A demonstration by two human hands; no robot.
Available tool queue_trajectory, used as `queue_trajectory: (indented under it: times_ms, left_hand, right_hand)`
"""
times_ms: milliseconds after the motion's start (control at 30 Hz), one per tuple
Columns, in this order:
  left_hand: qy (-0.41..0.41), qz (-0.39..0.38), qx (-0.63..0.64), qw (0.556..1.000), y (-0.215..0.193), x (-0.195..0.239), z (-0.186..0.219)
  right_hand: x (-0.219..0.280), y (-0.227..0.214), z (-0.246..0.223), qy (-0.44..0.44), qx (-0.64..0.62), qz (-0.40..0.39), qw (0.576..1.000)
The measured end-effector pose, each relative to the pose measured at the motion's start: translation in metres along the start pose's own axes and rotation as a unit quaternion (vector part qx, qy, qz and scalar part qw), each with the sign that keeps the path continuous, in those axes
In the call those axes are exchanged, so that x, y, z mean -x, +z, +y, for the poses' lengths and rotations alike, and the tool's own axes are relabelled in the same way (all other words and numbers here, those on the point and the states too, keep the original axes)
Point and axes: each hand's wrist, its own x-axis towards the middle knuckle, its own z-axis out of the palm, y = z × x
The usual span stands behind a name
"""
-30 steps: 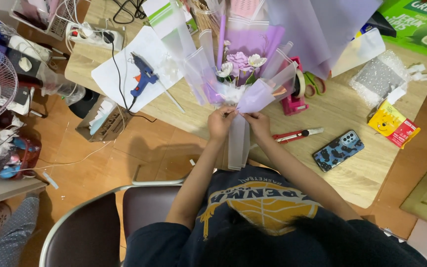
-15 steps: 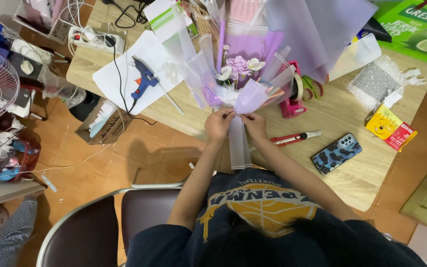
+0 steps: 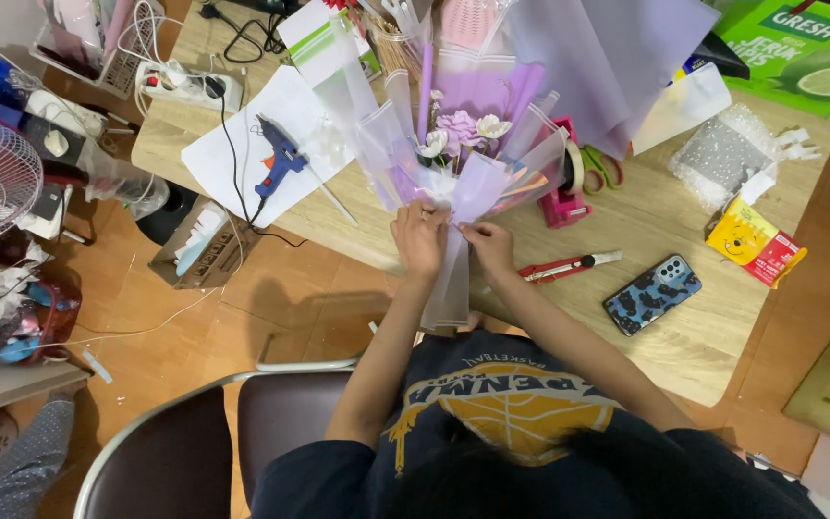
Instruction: Preparing and folding translucent wrapping paper for a flower bouquet, including trimming with a cutter.
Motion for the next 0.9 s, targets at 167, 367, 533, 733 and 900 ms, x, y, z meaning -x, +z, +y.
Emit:
queue_trajectory:
  times_ms: [167, 367, 533, 733, 900]
  left_hand:
    - [0.027, -0.003, -0.005, 1.0, 0.003, -0.002, -0.001]
    - [0.04, 0.0, -0.004, 0.999, 0.008, -0.002, -0.008]
    - [0.033, 0.015, 0.02, 0.999, -0.008, -0.008, 0.004]
    - [0.052, 0.108, 0.023, 0.993, -0.026, -0.016, 0.017]
    - [0.048, 0.147, 0.058, 0.986, -0.026, -0.016, 0.018]
  right_hand:
    - [-0.002, -0.001, 0.012, -0.012, -0.02, 0.044, 0.999]
    - [-0.015, 0.003, 0.021, 0.017, -0.004, 0.045, 0.999]
    - [-0.007, 0.004, 0.0, 0.08, -0.011, 0.03, 0.996]
    - [-0.007, 0.004, -0.003, 0.119, -0.018, 0.011, 0.993]
    - [0.0, -0.006, -0.014, 0.088, 0.094, 0.039, 0.991]
